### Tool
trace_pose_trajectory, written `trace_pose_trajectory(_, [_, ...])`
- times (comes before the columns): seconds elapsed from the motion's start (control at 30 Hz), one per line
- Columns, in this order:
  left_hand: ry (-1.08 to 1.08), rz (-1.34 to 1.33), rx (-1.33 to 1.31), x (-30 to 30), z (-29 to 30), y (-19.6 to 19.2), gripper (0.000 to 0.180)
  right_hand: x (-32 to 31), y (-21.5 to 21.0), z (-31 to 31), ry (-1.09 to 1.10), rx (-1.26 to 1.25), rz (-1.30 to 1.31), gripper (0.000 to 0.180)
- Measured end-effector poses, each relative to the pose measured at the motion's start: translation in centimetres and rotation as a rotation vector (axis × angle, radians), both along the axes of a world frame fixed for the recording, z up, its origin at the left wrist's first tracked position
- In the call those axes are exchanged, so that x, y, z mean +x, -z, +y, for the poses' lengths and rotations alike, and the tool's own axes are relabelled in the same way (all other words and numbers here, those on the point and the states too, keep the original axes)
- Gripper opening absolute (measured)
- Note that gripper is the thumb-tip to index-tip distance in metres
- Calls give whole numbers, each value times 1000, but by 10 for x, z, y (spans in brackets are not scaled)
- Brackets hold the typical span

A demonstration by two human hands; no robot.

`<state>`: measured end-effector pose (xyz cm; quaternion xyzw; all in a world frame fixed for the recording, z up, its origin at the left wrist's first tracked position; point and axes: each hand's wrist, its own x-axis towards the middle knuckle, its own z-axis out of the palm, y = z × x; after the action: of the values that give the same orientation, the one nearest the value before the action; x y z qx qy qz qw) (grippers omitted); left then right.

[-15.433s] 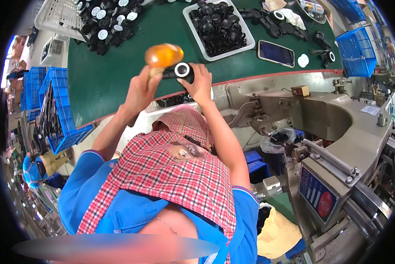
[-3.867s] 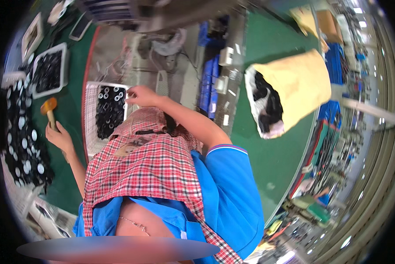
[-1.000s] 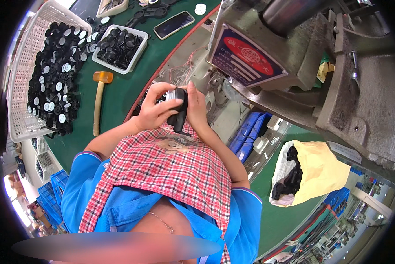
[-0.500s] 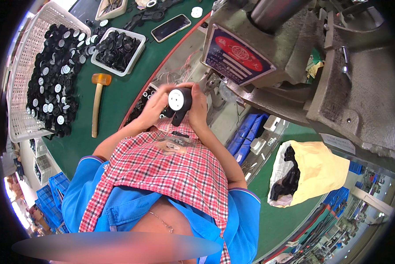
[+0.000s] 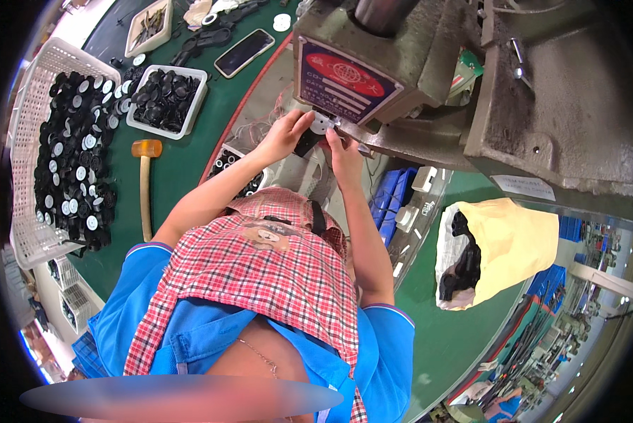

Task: The person repeatedly picks up a black rubber component and a white circular insert, places them into a press machine, and uses a rubber mallet to secure the insert. The finished assemblies are placed into a white tray on the table.

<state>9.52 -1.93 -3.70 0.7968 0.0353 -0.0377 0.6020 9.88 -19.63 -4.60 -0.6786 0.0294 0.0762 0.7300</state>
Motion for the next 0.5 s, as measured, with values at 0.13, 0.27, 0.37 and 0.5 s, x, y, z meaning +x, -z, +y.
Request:
trace_pose_trajectory(0.13, [2,56,158,10,-3,29,48,4,14,3,-13,98,144,38])
trace_pose_trajectory(0.27, [47,145,-26,1,-1,27,47,7,21,2,-6,172,126,40])
trace_pose_trajectory(0.37, [93,273,-100,-22,14,25,47,-5,27,7,79,176,134,39])
trace_pose_trajectory(0.5, [162,144,52,-15,26,20,41,-16,21,11,145,209,193,37])
